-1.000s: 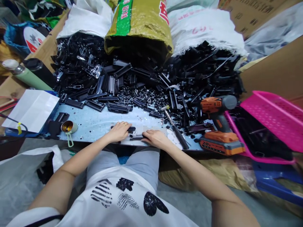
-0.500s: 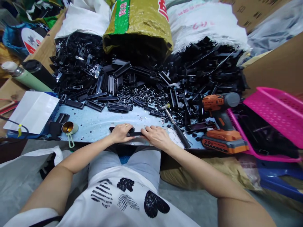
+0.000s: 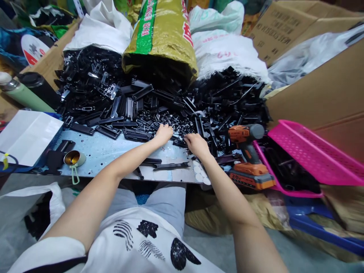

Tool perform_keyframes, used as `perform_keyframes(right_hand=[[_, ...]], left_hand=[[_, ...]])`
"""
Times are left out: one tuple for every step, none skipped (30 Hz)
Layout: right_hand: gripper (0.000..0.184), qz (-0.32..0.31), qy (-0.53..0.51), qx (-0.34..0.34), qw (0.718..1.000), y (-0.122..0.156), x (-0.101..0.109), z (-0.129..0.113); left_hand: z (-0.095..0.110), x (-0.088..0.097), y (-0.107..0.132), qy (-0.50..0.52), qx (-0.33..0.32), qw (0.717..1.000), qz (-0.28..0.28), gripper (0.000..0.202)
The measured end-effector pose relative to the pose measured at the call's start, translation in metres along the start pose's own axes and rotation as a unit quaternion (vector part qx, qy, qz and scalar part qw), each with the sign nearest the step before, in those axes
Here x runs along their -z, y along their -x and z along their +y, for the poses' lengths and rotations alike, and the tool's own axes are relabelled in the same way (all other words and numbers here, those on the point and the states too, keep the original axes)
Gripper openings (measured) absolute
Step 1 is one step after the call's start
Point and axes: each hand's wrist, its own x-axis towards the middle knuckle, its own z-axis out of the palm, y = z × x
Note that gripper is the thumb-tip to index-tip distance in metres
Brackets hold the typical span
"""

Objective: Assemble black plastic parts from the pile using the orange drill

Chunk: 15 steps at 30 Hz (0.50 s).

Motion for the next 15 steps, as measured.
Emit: perform_keyframes(right_hand=[[0.025,-0.003,0.015,-0.006,1.0,-0.011,-0.003,0.003],[0.023,-0.006,0.03,-0.009,0.999,-0.021,-0.007,0.005],[0.022,-0.011,0.045,-0.009,0.999,-0.03,-0.012,0.006],[0.023,-0.016,0.055,-0.006,0.998,-0.038,-0.016,0.007],[0.023,-0.02,0.062,-0.001,0.998,-0.045,-0.019,0.007],[0.024,-0.022,0.065,0.006,0.998,-0.05,-0.022,0.007],[0.024,-0.023,0.065,0.014,0.998,-0.054,-0.024,0.007],[0.025,-0.024,0.062,0.022,0.998,-0.056,-0.026,0.007],[0.025,-0.024,0.06,0.028,0.998,-0.058,-0.027,0.007],[0.025,-0.024,0.058,0.032,0.997,-0.059,-0.028,0.007],[0.024,-0.023,0.058,0.036,0.997,-0.06,-0.028,0.007],[0.023,-0.02,0.059,0.04,0.997,-0.061,-0.028,0.008],[0.022,-0.016,0.06,0.044,0.997,-0.062,-0.028,0.008],[0.021,-0.012,0.061,0.048,0.997,-0.062,-0.028,0.009],[0.02,-0.009,0.057,0.055,0.997,-0.063,-0.028,0.01]], left_hand=[[-0.001,0.0,-0.003,-0.005,0.007,1.0,-0.007,0.026],[-0.003,0.001,-0.004,-0.011,0.019,1.0,-0.015,0.025],[-0.005,0.003,-0.004,-0.016,0.034,0.999,-0.024,0.023],[-0.009,0.005,-0.002,-0.021,0.049,0.998,-0.034,0.022],[-0.013,0.008,0.0,-0.026,0.062,0.997,-0.044,0.022],[-0.017,0.011,0.002,-0.029,0.072,0.996,-0.051,0.021],[-0.022,0.014,0.003,-0.031,0.078,0.995,-0.057,0.021],[-0.026,0.016,0.003,-0.032,0.082,0.994,-0.061,0.021],[-0.029,0.018,0.001,-0.031,0.084,0.994,-0.061,0.021],[-0.031,0.019,-0.001,-0.029,0.08,0.995,-0.053,0.023],[-0.032,0.018,-0.005,-0.026,0.065,0.997,-0.042,0.025],[-0.03,0.016,-0.01,-0.025,0.04,0.998,-0.031,0.026],[-0.028,0.013,-0.015,-0.026,0.008,0.999,-0.02,0.027],[-0.024,0.009,-0.019,-0.028,-0.029,0.999,-0.011,0.027],[-0.02,0.004,-0.024,-0.032,-0.064,0.997,-0.005,0.025]])
